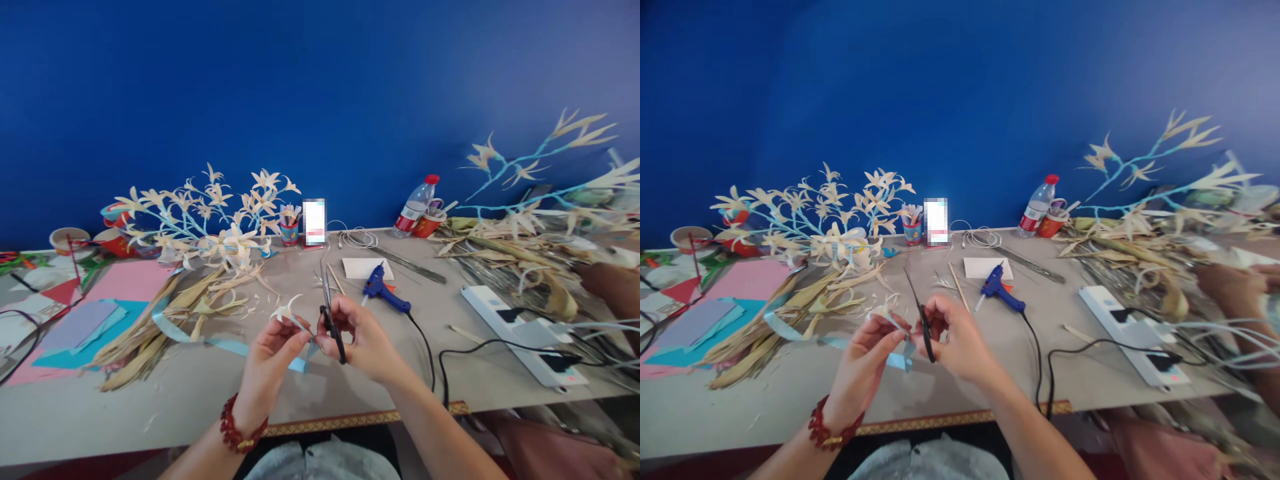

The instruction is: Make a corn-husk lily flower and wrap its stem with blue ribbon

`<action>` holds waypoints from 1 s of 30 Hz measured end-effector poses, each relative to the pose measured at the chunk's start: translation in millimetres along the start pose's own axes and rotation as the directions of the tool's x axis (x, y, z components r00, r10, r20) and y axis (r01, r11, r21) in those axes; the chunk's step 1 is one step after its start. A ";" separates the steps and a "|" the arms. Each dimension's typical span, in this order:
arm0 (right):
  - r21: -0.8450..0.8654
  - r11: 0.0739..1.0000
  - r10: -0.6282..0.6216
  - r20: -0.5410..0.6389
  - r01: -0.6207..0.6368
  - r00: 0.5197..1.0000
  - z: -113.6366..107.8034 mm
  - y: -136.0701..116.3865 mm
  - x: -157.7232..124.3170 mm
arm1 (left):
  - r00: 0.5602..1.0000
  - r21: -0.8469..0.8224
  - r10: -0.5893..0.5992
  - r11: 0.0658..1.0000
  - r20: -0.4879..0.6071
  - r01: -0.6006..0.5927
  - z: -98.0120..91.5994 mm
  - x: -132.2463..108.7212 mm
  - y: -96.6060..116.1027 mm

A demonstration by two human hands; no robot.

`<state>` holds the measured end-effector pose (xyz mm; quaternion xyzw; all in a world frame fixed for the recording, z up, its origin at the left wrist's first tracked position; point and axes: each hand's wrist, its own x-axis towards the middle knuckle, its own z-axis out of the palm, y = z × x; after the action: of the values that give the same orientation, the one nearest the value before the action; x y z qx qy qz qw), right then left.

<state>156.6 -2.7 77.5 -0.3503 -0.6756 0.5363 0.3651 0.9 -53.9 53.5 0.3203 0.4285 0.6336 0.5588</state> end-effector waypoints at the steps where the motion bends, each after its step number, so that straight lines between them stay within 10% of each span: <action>1: -0.005 1.000 -0.002 -0.001 0.002 1.000 0.1 0.4 0.2 | 1.000 0.016 -0.004 1.000 -0.003 0.004 -0.5 0.4 1.3; 30: 0.225 0.971 0.069 0.042 -0.076 0.997 -1.3 1.0 0.4 | 0.993 0.103 0.089 0.990 0.082 -0.098 -4.2 5.6 -2.5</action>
<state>157.6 -1.6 76.8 -0.3216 -0.6028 0.6287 0.3714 -2.6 -49.1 49.1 0.3937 0.4246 0.6224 0.5266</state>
